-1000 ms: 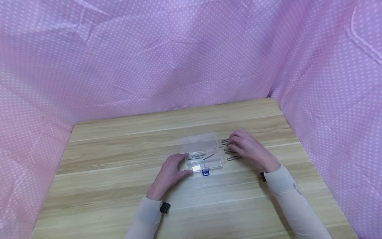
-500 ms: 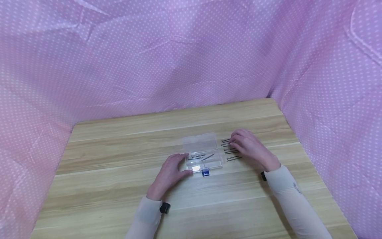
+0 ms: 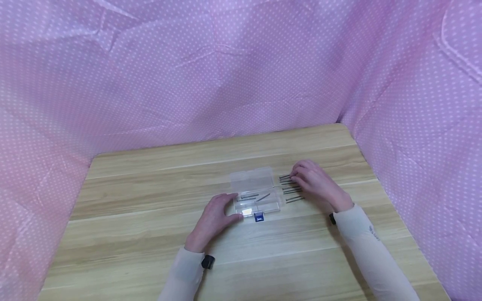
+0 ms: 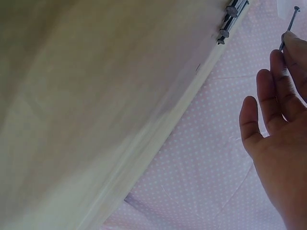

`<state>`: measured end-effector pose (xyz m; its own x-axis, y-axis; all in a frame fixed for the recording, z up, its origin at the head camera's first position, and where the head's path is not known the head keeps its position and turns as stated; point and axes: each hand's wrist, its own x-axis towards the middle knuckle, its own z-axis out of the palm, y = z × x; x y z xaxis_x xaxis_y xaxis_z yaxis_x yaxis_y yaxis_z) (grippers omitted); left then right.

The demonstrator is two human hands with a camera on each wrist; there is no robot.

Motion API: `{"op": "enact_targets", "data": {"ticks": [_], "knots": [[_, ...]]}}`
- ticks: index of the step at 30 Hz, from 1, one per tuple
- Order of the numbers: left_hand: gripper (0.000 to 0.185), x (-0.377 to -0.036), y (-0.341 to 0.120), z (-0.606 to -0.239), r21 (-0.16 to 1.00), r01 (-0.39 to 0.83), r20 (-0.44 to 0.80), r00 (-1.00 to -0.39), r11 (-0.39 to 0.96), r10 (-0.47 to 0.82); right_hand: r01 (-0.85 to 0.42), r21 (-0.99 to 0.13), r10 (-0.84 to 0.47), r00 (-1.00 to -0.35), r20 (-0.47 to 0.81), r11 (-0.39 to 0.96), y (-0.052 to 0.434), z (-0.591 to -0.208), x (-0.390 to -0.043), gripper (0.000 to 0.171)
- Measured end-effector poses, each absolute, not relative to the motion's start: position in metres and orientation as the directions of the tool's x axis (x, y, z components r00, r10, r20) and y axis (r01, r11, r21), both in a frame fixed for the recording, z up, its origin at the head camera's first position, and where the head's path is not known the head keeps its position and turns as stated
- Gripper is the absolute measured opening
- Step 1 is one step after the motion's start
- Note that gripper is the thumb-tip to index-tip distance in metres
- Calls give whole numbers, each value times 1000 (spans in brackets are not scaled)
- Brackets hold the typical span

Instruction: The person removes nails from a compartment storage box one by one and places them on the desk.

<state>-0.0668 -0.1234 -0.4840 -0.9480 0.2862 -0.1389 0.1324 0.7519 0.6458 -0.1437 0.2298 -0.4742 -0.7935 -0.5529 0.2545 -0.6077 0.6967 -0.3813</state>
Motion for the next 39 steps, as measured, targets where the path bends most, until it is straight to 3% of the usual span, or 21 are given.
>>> {"op": "enact_targets", "data": {"ticks": [18,39], "knots": [[70,-67,-125,-484,646,150,-127,-946,748,299,-577,-402,-534,-815,224,712,235,-473,-161,8],[71,-67,-125,-485,655,156,-116,-946,739,302,-495,-424,-505,-858,99,759,235,-477,-175,10]]}}
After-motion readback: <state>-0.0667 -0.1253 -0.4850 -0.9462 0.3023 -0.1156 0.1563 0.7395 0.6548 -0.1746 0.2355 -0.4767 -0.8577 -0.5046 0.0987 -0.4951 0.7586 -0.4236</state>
